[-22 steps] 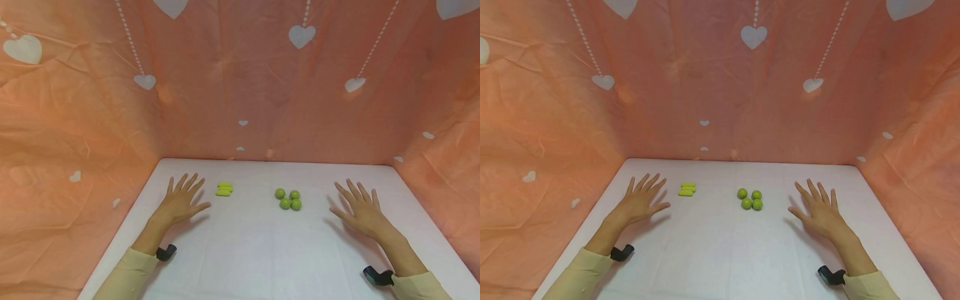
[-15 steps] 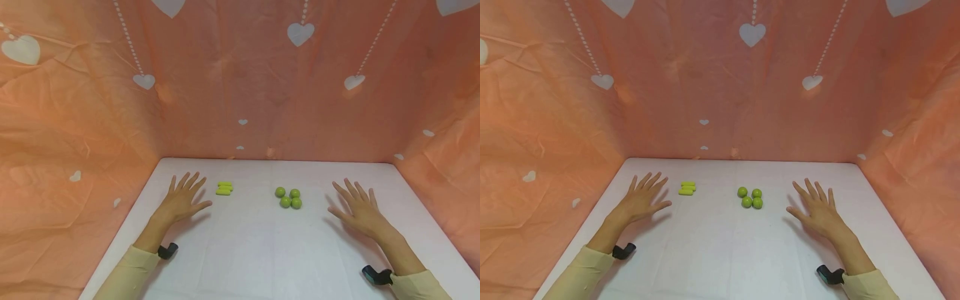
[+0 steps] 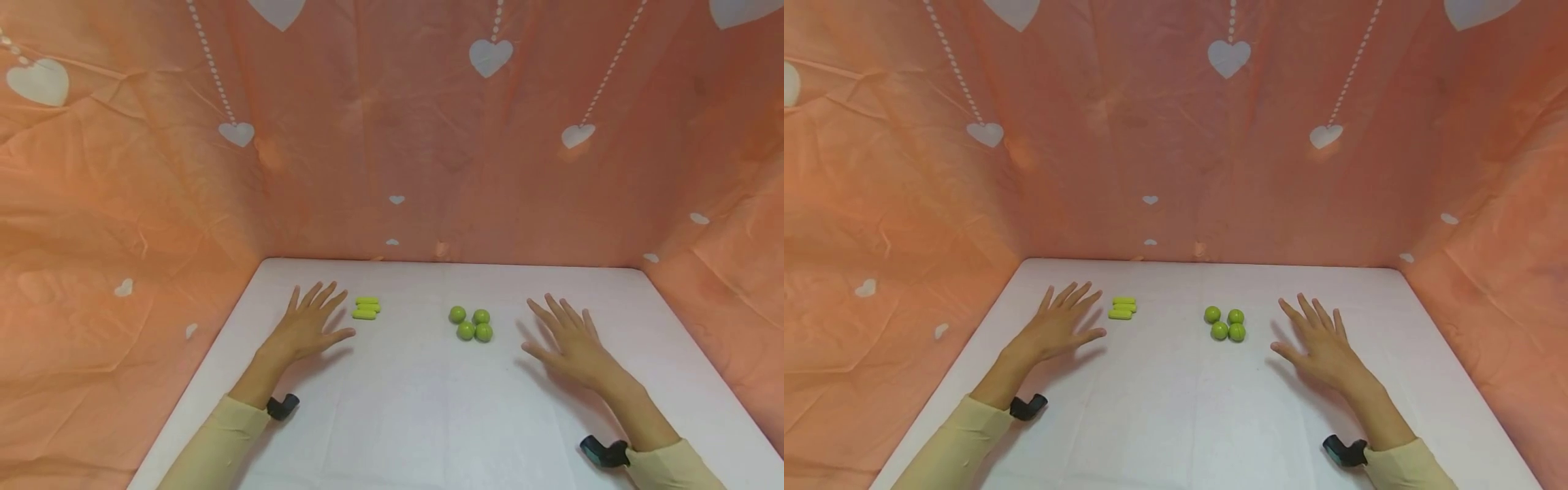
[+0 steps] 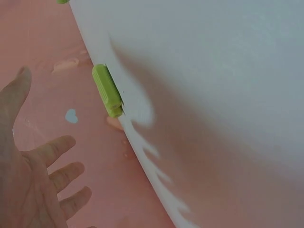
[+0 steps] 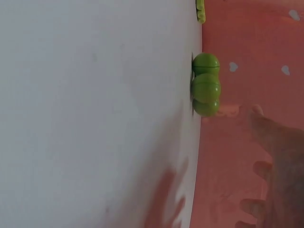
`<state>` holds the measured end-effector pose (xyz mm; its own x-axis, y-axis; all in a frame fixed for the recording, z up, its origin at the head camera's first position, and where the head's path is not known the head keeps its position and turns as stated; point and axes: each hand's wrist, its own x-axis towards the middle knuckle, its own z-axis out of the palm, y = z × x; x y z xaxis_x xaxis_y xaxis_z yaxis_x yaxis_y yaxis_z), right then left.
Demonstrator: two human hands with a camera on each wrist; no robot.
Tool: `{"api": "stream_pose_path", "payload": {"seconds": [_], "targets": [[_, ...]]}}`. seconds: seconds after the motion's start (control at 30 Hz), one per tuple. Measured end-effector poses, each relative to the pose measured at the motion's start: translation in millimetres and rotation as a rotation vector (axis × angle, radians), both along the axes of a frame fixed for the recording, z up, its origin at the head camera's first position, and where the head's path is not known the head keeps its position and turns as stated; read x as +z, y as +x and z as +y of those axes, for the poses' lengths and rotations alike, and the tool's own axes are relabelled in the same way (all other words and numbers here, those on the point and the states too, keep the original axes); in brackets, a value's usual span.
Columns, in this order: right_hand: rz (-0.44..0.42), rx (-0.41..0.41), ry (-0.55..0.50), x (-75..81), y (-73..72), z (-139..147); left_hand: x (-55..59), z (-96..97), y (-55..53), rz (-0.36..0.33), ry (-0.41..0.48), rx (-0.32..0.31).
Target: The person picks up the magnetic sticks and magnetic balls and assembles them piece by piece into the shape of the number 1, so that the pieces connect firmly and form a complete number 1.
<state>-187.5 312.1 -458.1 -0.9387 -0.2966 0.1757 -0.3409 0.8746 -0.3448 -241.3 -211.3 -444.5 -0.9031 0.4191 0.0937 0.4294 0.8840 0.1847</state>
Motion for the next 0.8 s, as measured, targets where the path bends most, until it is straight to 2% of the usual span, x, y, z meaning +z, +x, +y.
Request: {"api": "stream_pose_path", "payload": {"seconds": [0.37,0.63,0.8], "targets": [[-0.03,0.042,-0.032,-0.7,-2.4,-14.2,-5.8,9.5,-7.3,-0.016,-0.012,-0.052],[-0.035,0.055,-0.044,-2.7,-4.0,-24.0,-6.0,17.5,-12.8,-0.048,0.003,-0.084],[-0.05,0.071,-0.075,-5.2,-5.4,-30.3,-6.6,19.7,-14.6,-0.066,0.047,-0.093]]}}
